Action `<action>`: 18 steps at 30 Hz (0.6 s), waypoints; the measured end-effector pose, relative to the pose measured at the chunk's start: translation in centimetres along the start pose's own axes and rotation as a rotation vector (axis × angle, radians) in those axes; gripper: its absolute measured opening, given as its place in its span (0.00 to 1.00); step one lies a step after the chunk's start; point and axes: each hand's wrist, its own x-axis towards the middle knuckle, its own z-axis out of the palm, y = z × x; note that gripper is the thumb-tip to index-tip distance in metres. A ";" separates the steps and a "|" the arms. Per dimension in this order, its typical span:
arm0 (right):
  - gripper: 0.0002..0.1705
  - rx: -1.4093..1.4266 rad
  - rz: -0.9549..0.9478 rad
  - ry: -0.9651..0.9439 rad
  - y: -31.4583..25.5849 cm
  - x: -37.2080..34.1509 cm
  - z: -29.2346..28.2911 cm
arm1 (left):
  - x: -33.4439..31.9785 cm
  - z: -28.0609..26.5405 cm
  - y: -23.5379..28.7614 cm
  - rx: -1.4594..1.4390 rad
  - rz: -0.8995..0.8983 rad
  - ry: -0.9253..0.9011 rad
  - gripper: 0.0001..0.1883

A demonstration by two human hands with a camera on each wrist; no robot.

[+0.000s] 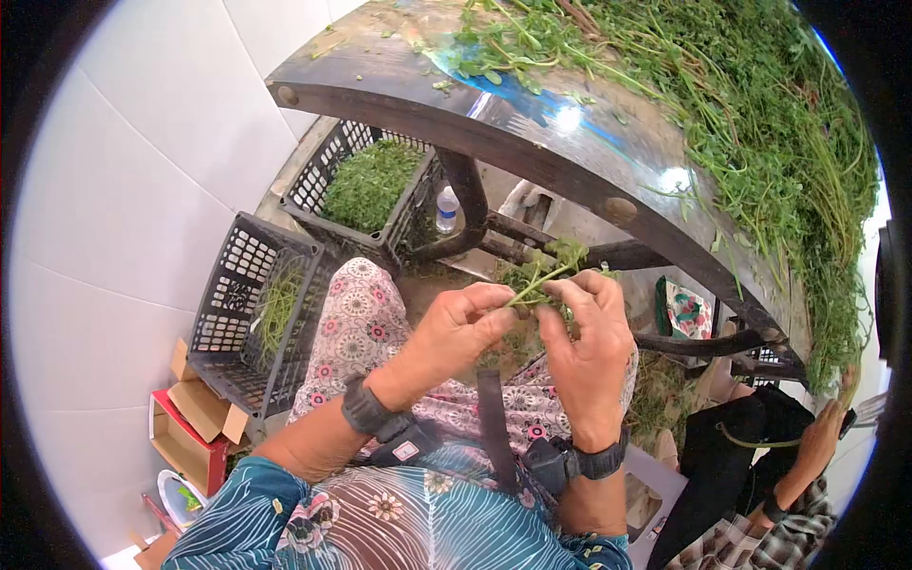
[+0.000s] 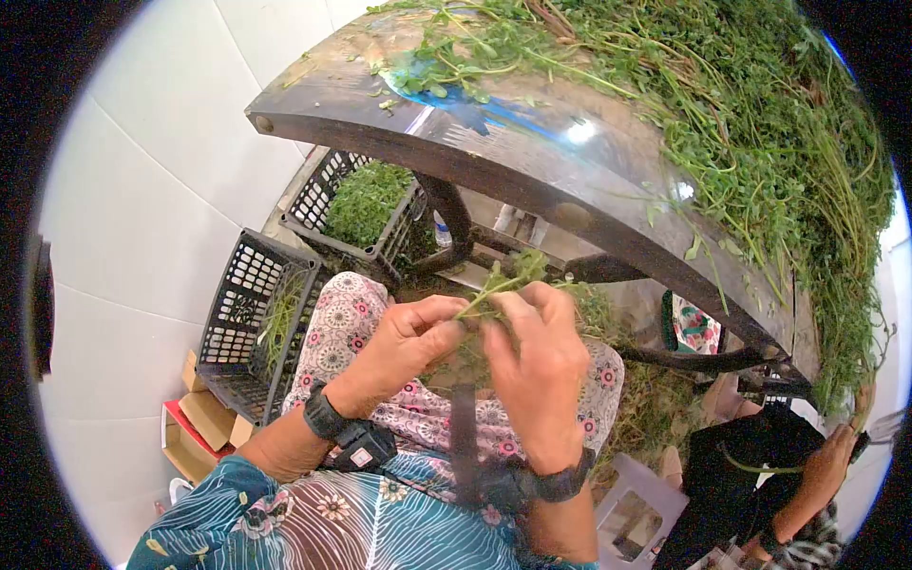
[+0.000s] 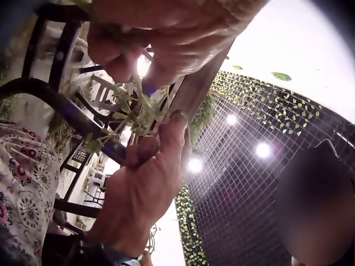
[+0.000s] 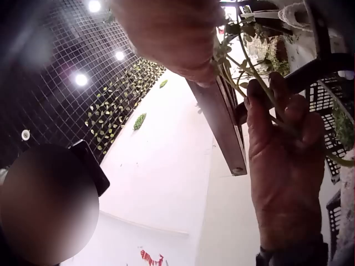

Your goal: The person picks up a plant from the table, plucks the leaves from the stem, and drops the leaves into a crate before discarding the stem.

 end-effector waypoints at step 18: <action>0.05 1.100 0.836 -0.144 3.0 -1.5 0.6 | -0.4 -0.1 -0.3 0.257 -0.017 -0.044 0.13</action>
